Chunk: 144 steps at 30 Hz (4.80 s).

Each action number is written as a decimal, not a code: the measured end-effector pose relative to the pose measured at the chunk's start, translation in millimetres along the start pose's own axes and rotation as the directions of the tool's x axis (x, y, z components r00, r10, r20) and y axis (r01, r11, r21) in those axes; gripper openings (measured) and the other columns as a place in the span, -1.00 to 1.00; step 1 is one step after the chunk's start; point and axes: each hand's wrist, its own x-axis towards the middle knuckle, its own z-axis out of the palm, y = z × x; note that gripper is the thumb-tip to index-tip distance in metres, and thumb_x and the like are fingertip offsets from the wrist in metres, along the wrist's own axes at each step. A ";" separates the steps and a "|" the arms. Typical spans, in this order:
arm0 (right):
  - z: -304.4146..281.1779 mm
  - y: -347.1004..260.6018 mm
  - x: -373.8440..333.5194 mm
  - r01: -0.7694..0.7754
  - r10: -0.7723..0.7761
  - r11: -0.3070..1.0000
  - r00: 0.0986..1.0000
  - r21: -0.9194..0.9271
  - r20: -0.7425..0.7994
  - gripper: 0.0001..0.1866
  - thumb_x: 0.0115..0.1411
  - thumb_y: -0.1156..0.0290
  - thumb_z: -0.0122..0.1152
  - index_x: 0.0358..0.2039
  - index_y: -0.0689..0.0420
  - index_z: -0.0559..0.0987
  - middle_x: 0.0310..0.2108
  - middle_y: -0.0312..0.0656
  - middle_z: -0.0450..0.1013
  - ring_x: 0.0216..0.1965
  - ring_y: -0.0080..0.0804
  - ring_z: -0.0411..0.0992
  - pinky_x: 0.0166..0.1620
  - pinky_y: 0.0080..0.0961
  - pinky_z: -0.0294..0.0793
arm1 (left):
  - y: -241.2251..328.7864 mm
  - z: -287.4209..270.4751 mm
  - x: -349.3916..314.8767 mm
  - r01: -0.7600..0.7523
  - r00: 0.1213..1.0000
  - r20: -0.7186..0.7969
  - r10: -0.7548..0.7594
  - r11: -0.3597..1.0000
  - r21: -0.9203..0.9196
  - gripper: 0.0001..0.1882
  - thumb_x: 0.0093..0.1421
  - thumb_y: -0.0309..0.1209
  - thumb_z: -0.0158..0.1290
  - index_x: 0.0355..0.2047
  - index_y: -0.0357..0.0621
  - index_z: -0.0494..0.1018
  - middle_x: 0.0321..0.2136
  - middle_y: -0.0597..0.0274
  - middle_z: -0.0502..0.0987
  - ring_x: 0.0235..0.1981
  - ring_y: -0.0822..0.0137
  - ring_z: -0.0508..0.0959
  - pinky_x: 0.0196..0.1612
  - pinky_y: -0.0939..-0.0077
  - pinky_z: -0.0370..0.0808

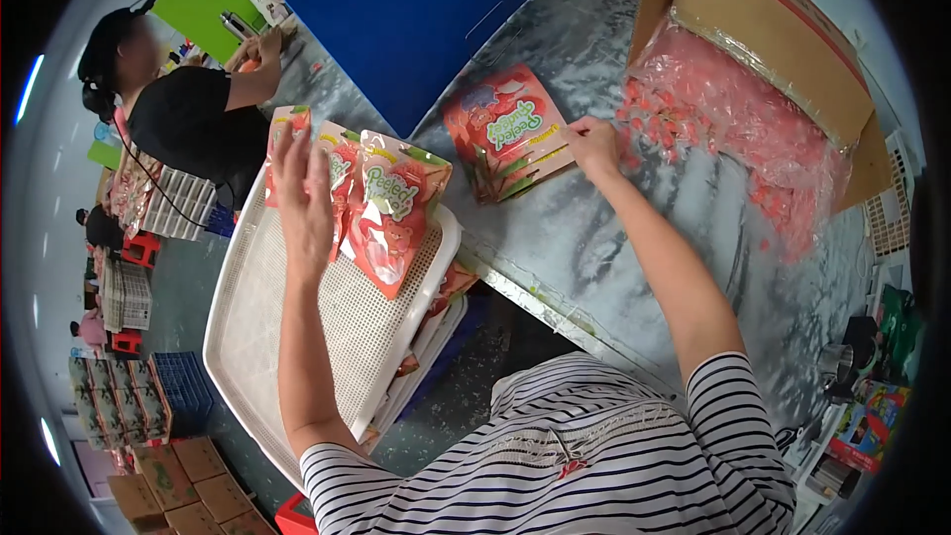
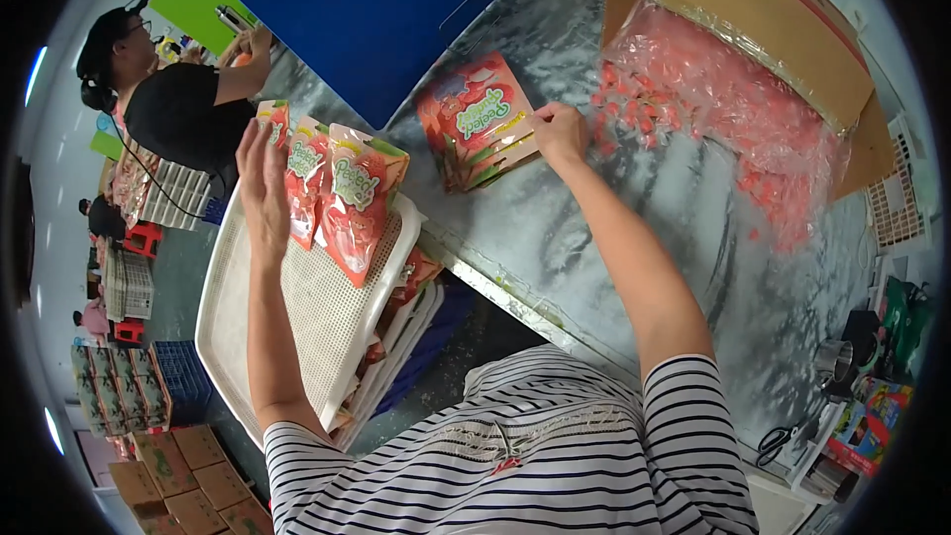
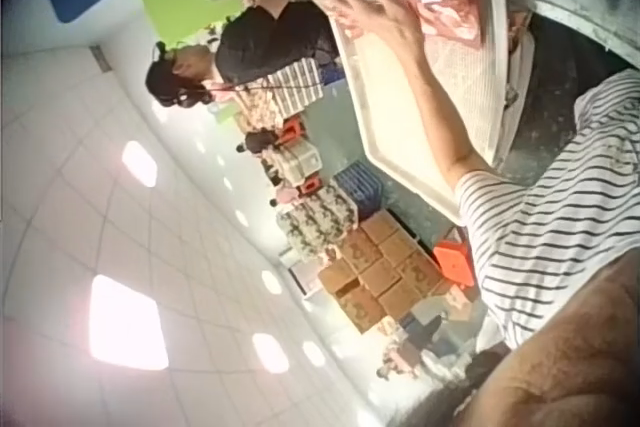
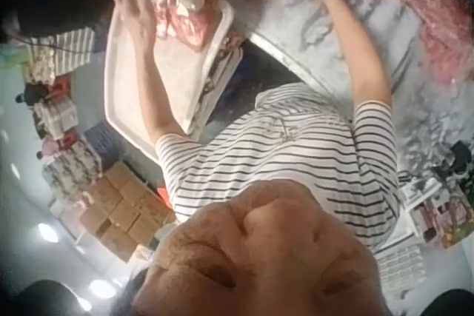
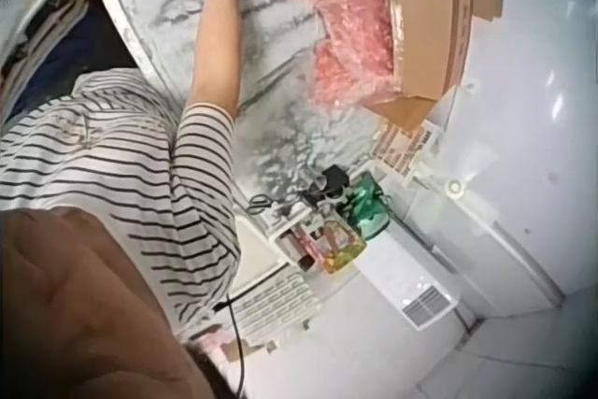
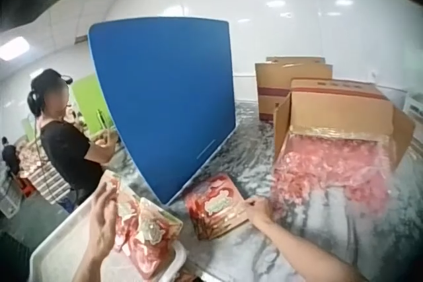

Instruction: Packaging individual pink candies into branded plastic bags.

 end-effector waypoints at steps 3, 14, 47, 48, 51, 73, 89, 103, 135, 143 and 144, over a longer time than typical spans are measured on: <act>-20.0 -14.4 -5.7 0.097 -0.097 0.995 0.993 -0.003 -0.062 -0.77 0.01 0.30 0.27 -0.44 0.22 0.62 -0.46 -0.06 0.56 -0.41 -0.28 0.55 -0.30 -0.41 0.48 | 46.7 12.4 -14.9 -0.132 0.989 0.076 0.126 0.988 0.079 -0.58 0.33 -0.24 -0.11 0.09 -0.25 0.33 0.22 -0.01 0.17 0.28 0.06 0.14 0.26 0.21 0.14; -181.6 -62.6 -134.4 0.225 -0.493 0.816 0.752 0.532 0.437 -0.87 0.23 0.50 0.09 -0.24 0.27 0.48 -0.43 -0.32 0.47 -0.36 -0.71 0.40 -0.29 -0.69 0.39 | 167.8 104.5 -63.2 -0.548 0.685 0.426 0.591 0.803 -0.234 -0.53 0.13 -0.42 0.10 0.06 -0.24 0.32 0.00 -0.11 0.35 0.14 -0.12 0.26 0.25 -0.01 0.06; -211.2 63.5 -229.9 -0.032 -0.085 0.967 0.897 0.254 0.434 -0.87 0.07 0.46 0.16 -0.47 0.27 0.49 -0.59 -0.16 0.45 -0.53 -0.41 0.42 -0.43 -0.50 0.39 | 193.8 187.4 -146.4 -0.817 0.043 0.619 0.784 0.385 -0.430 -0.80 -0.06 -0.40 0.00 -0.40 -0.22 0.37 -0.41 0.16 0.39 -0.41 0.30 0.49 -0.48 0.44 0.44; -211.8 61.6 -228.0 0.140 -0.176 0.984 0.873 0.112 0.454 -0.88 0.02 0.49 0.15 -0.49 0.30 0.48 -0.58 0.00 0.47 -0.55 -0.19 0.46 -0.44 -0.39 0.40 | 195.2 189.2 -146.6 -0.817 0.049 0.619 0.784 0.387 -0.427 -0.80 -0.06 -0.40 0.00 -0.40 -0.22 0.37 -0.41 0.16 0.39 -0.41 0.30 0.49 -0.48 0.44 0.44; -209.4 57.5 -217.1 0.126 -0.150 0.988 0.891 0.085 0.429 -0.90 0.00 0.52 0.12 -0.49 0.31 0.47 -0.55 0.08 0.45 -0.53 -0.04 0.44 -0.44 -0.34 0.40 | 200.6 189.6 -142.8 -0.741 0.042 0.701 0.712 0.492 -0.456 -0.81 -0.06 -0.41 0.02 -0.41 -0.23 0.38 -0.45 0.13 0.44 -0.38 0.23 0.50 -0.34 0.33 0.46; -79.2 74.7 16.1 0.663 -0.595 0.548 0.737 -0.509 0.319 -0.36 0.16 0.08 0.13 0.11 0.28 0.31 0.19 0.03 0.19 0.26 -0.06 0.06 0.30 -0.12 -0.04 | 152.0 145.3 -144.2 -0.166 0.564 0.789 0.242 0.970 -0.179 -0.83 0.06 -0.43 0.18 -0.33 -0.19 0.49 -0.42 0.14 0.57 -0.53 0.15 0.58 -0.49 0.36 0.52; -158.7 99.2 -28.0 0.522 -0.501 0.784 0.852 -0.336 0.153 -0.55 0.24 0.36 -0.02 0.13 0.19 0.30 0.17 0.02 0.17 0.16 0.02 0.15 0.22 -0.17 0.11 | 157.0 158.4 -145.8 -0.100 0.521 0.812 0.263 0.964 -0.248 -0.84 0.07 -0.42 0.13 -0.33 -0.18 0.47 -0.39 0.08 0.53 -0.39 0.00 0.46 -0.39 0.25 0.50; -149.8 95.9 -22.9 0.479 -0.331 0.719 0.873 -0.504 0.357 -0.55 0.27 0.34 -0.06 0.16 0.16 0.30 0.19 -0.12 0.14 0.14 -0.13 0.14 0.20 -0.26 0.16 | 164.8 153.7 -155.8 -0.084 0.587 0.778 0.224 0.973 -0.216 -0.81 0.06 -0.43 0.19 -0.31 -0.19 0.50 -0.39 0.10 0.56 -0.46 0.07 0.58 -0.41 0.34 0.54; -237.5 144.0 -164.1 -0.027 0.035 0.963 0.999 0.270 -0.023 -0.65 0.36 0.29 -0.09 -0.04 0.29 0.47 -0.10 -0.16 0.49 -0.08 -0.45 0.43 0.04 -0.49 0.38 | 150.3 102.1 -170.1 -0.015 0.741 0.668 0.068 0.996 -0.085 -0.85 0.12 -0.50 0.16 -0.29 -0.27 0.51 -0.48 0.14 0.54 -0.58 0.42 0.50 -0.48 0.57 0.42; -218.6 119.2 -134.9 0.124 -0.125 0.992 0.990 0.021 0.071 -0.58 0.29 0.19 0.01 0.08 0.14 0.42 0.08 -0.10 0.35 0.13 -0.31 0.28 0.17 -0.39 0.24 | 158.6 103.4 -168.7 0.001 0.726 0.686 0.041 0.998 -0.060 -0.84 0.10 -0.51 0.17 -0.28 -0.24 0.51 -0.47 0.15 0.54 -0.57 0.40 0.50 -0.48 0.56 0.43; -213.6 114.8 -131.7 0.229 -0.219 0.970 0.970 -0.082 0.107 -0.52 0.25 0.12 0.07 0.12 0.09 0.40 0.17 -0.06 0.27 0.21 -0.23 0.20 0.22 -0.32 0.16 | 160.2 103.4 -168.1 0.013 0.710 0.704 0.017 0.999 -0.037 -0.83 0.09 -0.51 0.17 -0.28 -0.24 0.51 -0.47 0.16 0.53 -0.56 0.40 0.50 -0.49 0.57 0.43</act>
